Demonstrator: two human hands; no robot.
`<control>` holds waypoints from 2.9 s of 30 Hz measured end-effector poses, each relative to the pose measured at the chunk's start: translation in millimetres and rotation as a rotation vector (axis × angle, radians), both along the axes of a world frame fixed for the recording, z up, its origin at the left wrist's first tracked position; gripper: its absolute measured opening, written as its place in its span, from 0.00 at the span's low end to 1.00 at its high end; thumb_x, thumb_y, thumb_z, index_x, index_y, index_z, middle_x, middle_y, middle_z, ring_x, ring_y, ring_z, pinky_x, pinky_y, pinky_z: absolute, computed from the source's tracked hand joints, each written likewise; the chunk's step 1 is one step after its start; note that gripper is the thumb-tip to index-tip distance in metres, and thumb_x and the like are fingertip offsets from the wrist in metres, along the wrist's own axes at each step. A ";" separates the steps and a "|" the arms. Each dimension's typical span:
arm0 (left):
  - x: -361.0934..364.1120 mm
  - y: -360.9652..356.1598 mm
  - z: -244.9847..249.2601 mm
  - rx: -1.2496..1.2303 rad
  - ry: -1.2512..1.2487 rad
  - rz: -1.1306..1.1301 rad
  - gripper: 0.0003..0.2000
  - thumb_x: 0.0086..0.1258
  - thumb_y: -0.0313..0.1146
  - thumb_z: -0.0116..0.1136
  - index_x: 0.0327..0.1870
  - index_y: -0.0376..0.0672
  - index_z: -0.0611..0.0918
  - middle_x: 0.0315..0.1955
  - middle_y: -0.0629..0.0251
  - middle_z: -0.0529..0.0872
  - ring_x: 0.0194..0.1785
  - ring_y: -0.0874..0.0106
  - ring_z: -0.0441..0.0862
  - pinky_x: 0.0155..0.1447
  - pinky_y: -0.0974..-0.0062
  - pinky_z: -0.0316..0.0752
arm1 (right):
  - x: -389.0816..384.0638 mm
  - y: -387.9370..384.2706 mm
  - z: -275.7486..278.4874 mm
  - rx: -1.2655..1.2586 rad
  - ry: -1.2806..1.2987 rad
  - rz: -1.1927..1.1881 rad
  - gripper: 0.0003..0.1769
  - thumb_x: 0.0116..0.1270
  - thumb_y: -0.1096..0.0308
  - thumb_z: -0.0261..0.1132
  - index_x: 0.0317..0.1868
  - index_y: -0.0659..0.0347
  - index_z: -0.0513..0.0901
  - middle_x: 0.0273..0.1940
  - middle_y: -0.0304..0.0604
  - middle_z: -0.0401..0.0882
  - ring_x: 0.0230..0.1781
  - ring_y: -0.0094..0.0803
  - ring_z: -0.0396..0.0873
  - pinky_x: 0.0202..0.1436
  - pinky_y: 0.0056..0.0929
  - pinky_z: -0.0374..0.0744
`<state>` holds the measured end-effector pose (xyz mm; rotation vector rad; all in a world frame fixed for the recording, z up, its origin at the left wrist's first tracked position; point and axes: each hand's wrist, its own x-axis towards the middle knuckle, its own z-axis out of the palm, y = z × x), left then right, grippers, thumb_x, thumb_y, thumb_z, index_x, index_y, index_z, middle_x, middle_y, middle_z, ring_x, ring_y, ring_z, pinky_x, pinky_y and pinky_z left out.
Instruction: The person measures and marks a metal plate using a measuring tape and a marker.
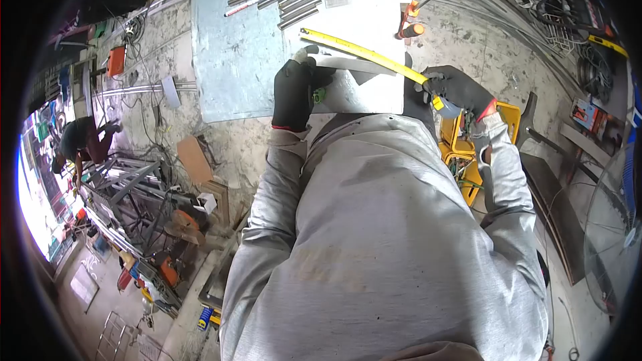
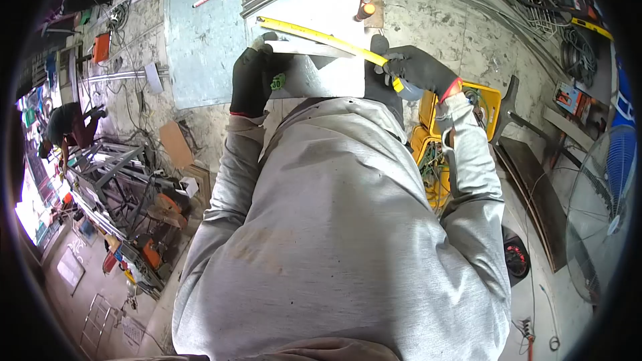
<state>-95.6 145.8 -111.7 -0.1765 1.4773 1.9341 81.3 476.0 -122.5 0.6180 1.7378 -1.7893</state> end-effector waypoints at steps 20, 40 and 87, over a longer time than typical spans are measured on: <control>-19.3 16.2 10.8 0.034 0.008 -0.122 0.23 0.86 0.31 0.49 0.76 0.28 0.70 0.51 0.51 0.88 0.52 0.59 0.91 0.55 0.63 0.87 | -27.9 15.3 -6.8 0.094 0.101 0.159 0.19 0.76 0.65 0.66 0.63 0.61 0.89 0.48 0.40 0.93 0.44 0.26 0.86 0.53 0.28 0.83; -33.9 7.3 -16.0 -0.052 0.129 -0.196 0.20 0.86 0.40 0.53 0.66 0.33 0.80 0.42 0.54 0.93 0.42 0.67 0.91 0.49 0.71 0.86 | -38.9 9.6 35.0 0.011 -0.035 0.095 0.26 0.76 0.70 0.63 0.72 0.66 0.82 0.45 0.40 0.90 0.40 0.24 0.83 0.47 0.27 0.82; -23.9 17.7 2.1 -0.044 0.224 -0.309 0.22 0.86 0.32 0.48 0.75 0.31 0.74 0.44 0.51 0.92 0.46 0.63 0.92 0.55 0.68 0.86 | -34.8 -1.3 26.4 -0.088 0.089 0.061 0.14 0.70 0.74 0.56 0.49 0.70 0.87 0.30 0.45 0.86 0.28 0.31 0.82 0.33 0.31 0.79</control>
